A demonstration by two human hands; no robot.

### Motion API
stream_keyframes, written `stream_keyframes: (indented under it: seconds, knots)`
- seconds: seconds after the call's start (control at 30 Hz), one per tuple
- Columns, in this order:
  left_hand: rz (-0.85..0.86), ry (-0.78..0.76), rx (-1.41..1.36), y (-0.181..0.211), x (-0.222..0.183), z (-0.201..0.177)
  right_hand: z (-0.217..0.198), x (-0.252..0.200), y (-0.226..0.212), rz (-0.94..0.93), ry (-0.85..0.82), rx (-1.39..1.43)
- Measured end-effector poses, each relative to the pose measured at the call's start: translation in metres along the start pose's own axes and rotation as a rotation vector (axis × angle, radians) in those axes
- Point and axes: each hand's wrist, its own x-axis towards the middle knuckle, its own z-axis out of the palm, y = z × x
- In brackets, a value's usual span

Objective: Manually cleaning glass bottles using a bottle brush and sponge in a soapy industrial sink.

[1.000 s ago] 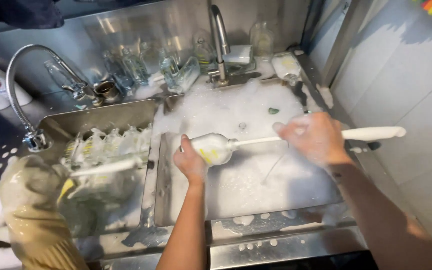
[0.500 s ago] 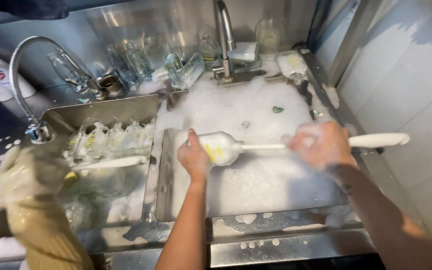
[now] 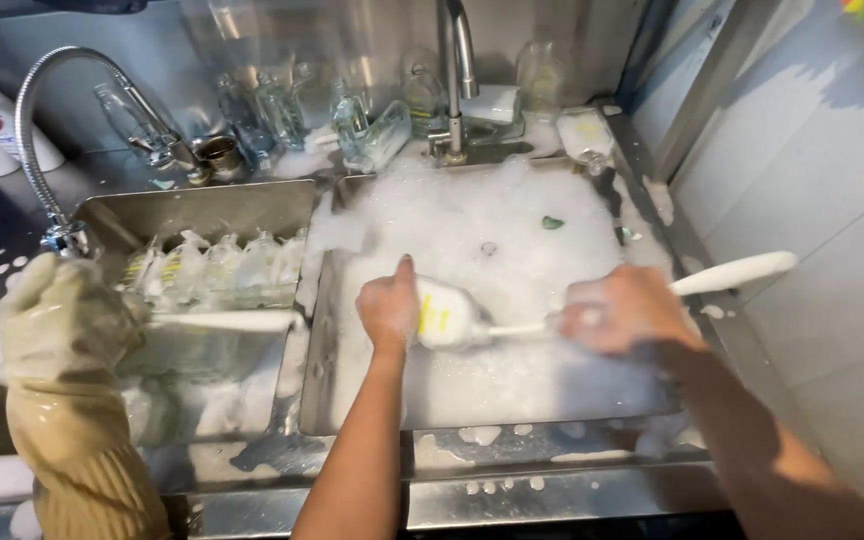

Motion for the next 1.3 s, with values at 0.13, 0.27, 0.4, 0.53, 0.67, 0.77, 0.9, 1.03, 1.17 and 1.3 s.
stream_keyframes:
  seconds: [0.13, 0.27, 0.4, 0.53, 0.67, 0.77, 0.9, 1.03, 1.17, 1.3]
  knots:
    - [-0.014, -0.041, 0.043, -0.020, 0.017, 0.015, 0.000, 0.000, -0.013, -0.125, -0.111, 0.082]
    - [-0.044, -0.086, -0.177, -0.019, 0.012, 0.008, 0.001, -0.002, -0.027, -0.044, -0.077, 0.145]
    - [-0.003, -0.214, -0.391, 0.015, -0.016, 0.001, 0.002, 0.016, -0.015, 0.098, 0.173, 0.149]
    - [0.055, -0.160, -0.536, 0.006, -0.002, 0.004, -0.011, 0.006, -0.034, 0.071, 0.194, 0.294]
    - [-0.037, -0.229, -0.505, -0.012, 0.007, 0.017, -0.013, 0.005, -0.035, 0.165, 0.052, 0.400]
    - [-0.024, -0.213, -0.575, 0.005, -0.010, -0.001, -0.014, 0.005, -0.042, 0.169, 0.101, 0.479]
    - [-0.084, -0.278, -0.519, -0.014, 0.001, 0.011, -0.038, -0.006, -0.042, 0.108, -0.008, 0.519]
    - [-0.032, -0.227, -0.607, 0.008, -0.009, 0.009, -0.015, 0.005, -0.030, 0.227, 0.113, 0.406]
    - [-0.052, -0.277, -0.494, 0.001, -0.002, 0.013, -0.020, 0.004, -0.030, 0.086, 0.031, 0.523]
    - [0.010, -0.243, -0.507, 0.015, -0.018, -0.002, -0.004, 0.012, -0.019, -0.015, 0.049, 0.662]
